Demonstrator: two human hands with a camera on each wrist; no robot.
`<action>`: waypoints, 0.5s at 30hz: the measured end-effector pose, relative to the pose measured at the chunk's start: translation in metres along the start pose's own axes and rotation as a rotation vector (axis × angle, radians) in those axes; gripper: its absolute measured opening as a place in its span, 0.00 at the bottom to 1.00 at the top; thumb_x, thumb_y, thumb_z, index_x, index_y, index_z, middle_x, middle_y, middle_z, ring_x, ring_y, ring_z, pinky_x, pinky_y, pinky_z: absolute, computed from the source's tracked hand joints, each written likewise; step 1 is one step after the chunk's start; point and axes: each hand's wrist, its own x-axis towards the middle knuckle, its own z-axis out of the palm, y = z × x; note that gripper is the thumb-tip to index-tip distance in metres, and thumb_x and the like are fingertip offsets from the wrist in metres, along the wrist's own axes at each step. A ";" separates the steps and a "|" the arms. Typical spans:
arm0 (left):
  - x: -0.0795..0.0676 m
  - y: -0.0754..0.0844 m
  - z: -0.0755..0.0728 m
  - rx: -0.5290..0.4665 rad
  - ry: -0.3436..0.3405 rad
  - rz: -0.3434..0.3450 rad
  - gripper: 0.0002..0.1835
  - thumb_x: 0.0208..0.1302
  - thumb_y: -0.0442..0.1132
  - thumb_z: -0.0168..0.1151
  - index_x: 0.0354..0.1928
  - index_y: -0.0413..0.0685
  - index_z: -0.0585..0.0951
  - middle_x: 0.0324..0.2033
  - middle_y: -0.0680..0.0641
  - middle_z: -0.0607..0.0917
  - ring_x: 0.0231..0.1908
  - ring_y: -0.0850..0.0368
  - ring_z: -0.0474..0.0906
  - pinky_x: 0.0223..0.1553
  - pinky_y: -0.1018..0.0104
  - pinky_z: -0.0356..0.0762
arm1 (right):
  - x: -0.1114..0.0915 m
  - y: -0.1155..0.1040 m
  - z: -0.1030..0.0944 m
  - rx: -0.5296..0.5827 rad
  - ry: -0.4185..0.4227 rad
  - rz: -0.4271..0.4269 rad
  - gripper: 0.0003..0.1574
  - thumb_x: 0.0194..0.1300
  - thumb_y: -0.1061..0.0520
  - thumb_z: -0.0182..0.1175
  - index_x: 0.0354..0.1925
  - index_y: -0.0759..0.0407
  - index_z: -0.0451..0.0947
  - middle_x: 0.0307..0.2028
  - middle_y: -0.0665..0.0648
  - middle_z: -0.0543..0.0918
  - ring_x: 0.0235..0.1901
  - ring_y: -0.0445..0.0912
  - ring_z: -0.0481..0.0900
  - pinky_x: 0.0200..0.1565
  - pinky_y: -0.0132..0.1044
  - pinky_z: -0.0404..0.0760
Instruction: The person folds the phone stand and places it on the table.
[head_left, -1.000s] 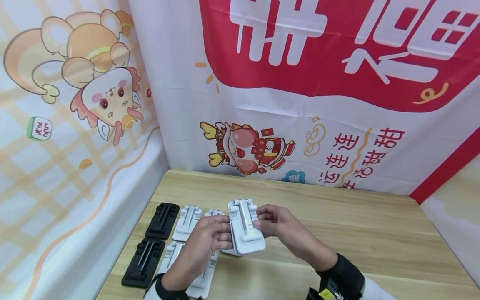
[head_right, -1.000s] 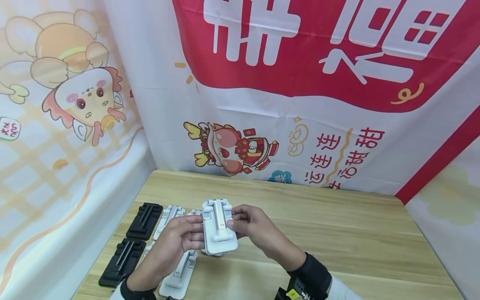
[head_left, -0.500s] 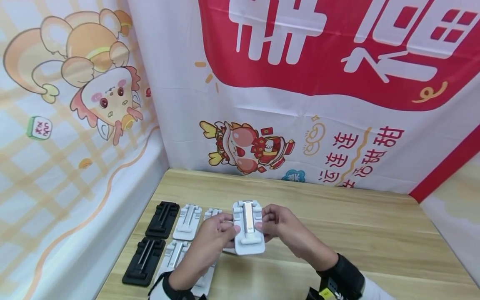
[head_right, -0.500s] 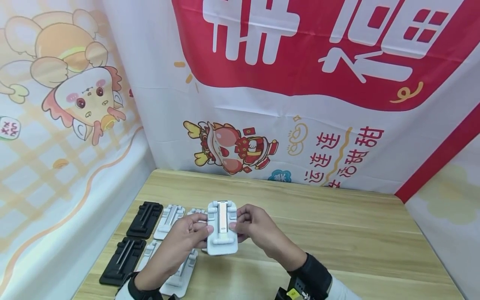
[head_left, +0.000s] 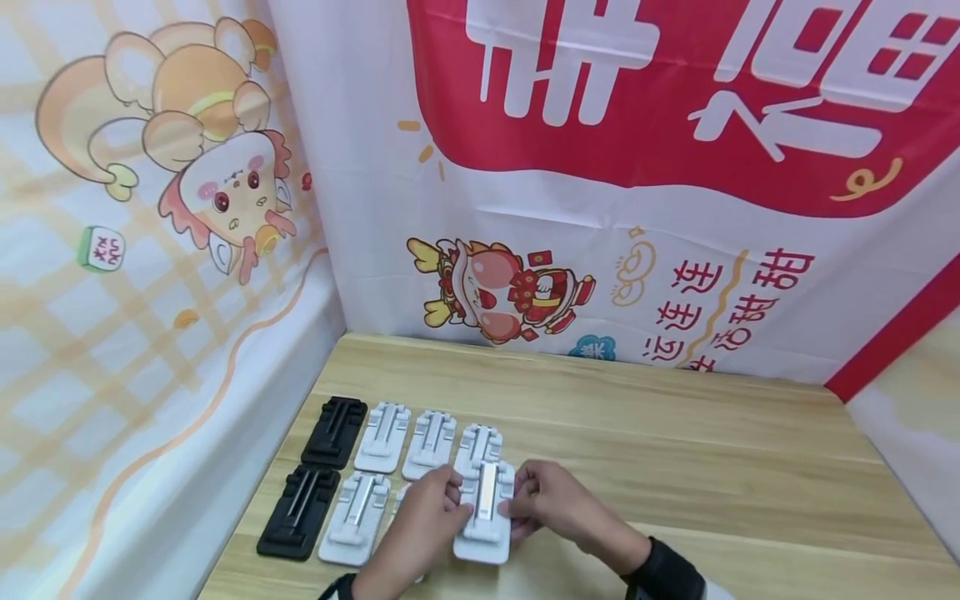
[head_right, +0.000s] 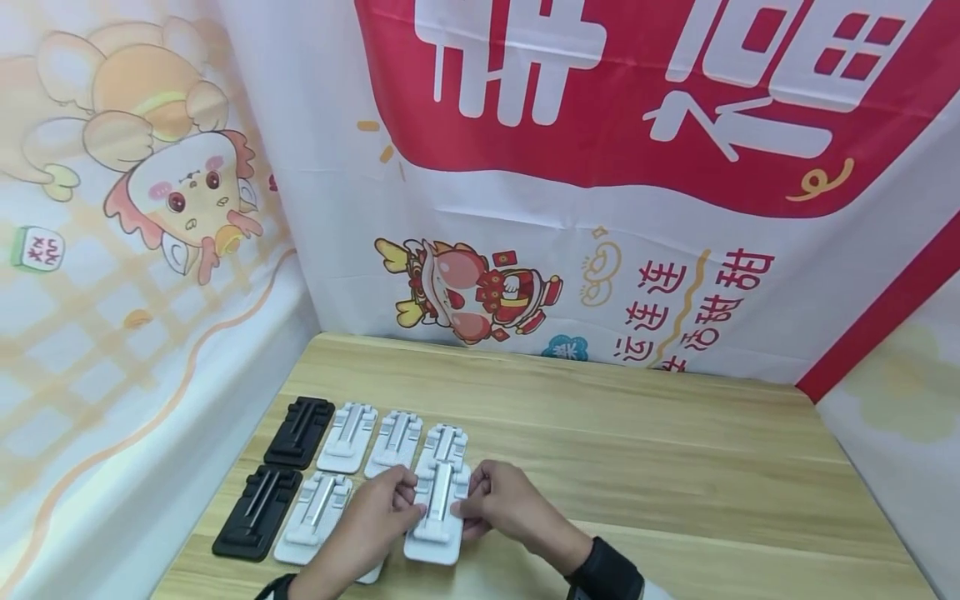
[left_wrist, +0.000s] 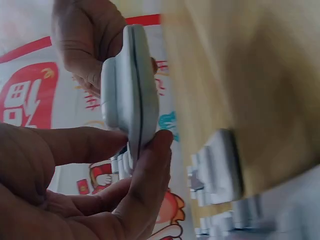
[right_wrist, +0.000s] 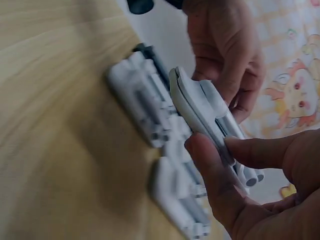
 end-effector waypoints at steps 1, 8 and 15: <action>0.000 -0.004 0.004 0.026 -0.017 -0.004 0.15 0.57 0.31 0.70 0.45 0.34 0.80 0.31 0.48 0.79 0.31 0.60 0.76 0.29 0.72 0.75 | 0.001 0.008 0.004 -0.012 0.007 0.009 0.14 0.63 0.63 0.69 0.43 0.66 0.75 0.32 0.59 0.85 0.26 0.45 0.87 0.32 0.40 0.90; -0.002 -0.025 0.022 0.291 -0.185 -0.091 0.19 0.62 0.37 0.69 0.47 0.27 0.81 0.42 0.33 0.83 0.46 0.40 0.80 0.46 0.48 0.81 | 0.007 0.049 0.031 -0.044 0.068 0.047 0.13 0.59 0.65 0.72 0.36 0.65 0.75 0.26 0.58 0.85 0.22 0.44 0.87 0.26 0.35 0.86; 0.007 -0.033 0.023 0.379 -0.265 -0.116 0.23 0.70 0.45 0.62 0.50 0.26 0.80 0.45 0.35 0.81 0.49 0.42 0.80 0.49 0.41 0.80 | 0.022 0.049 0.039 -0.179 0.143 -0.001 0.16 0.59 0.62 0.73 0.37 0.63 0.75 0.22 0.56 0.86 0.19 0.45 0.85 0.21 0.32 0.80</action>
